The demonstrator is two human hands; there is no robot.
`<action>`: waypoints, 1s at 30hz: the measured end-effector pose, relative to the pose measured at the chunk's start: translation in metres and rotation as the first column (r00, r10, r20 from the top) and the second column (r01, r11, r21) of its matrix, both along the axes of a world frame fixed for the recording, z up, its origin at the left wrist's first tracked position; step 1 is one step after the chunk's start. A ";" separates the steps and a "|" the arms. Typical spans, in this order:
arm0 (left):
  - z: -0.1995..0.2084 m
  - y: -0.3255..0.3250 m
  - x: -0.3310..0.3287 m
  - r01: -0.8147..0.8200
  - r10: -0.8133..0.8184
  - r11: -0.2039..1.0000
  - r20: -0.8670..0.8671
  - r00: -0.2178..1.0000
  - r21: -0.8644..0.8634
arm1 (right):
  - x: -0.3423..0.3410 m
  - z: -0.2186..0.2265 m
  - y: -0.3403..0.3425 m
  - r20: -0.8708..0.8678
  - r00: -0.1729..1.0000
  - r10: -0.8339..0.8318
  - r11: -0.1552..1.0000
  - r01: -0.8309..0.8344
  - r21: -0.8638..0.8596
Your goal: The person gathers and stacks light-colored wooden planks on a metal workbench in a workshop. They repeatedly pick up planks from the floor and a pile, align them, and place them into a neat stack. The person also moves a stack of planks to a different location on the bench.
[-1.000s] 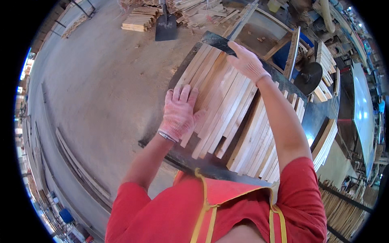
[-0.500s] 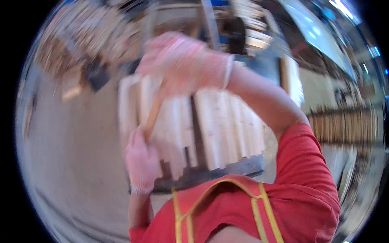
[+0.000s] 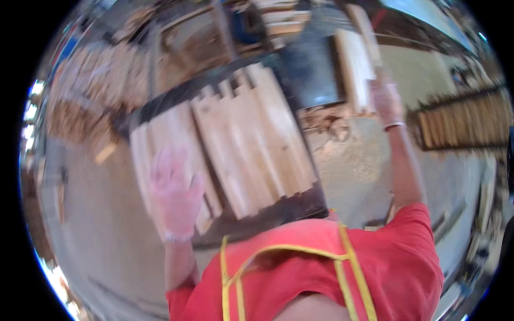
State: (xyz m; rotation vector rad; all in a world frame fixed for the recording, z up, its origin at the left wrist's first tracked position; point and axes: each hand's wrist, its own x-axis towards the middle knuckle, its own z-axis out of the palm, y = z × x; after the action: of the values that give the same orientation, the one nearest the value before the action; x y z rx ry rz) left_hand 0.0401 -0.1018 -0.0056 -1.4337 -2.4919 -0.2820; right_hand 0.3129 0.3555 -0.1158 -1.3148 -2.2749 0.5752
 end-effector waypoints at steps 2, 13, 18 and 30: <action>-0.011 -0.001 -0.001 -0.057 0.057 0.998 0.001 0.998 -0.015 | 0.019 -0.010 0.039 0.129 0.985 -0.112 0.993 0.105 0.057; -0.055 -0.167 -0.122 -0.678 0.683 0.730 0.089 0.725 -0.087 | -0.140 0.019 -0.092 -0.034 0.803 0.595 0.785 -0.572 0.238; -0.067 -0.188 -0.171 -0.721 0.788 0.616 0.266 0.556 -0.317 | -0.296 0.061 -0.219 0.375 0.642 0.668 0.520 -0.764 0.381; -0.090 -0.207 -0.187 -0.400 0.530 0.833 0.758 0.381 -0.382 | -0.398 0.037 -0.315 0.392 0.545 0.741 0.647 -0.737 -0.199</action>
State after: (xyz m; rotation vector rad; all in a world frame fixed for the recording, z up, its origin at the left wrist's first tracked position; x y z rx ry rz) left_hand -0.1465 -0.3084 -0.0961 -0.5156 -3.6354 -0.8884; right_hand -0.0846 0.0403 -0.0790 -0.3985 -3.2250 0.5763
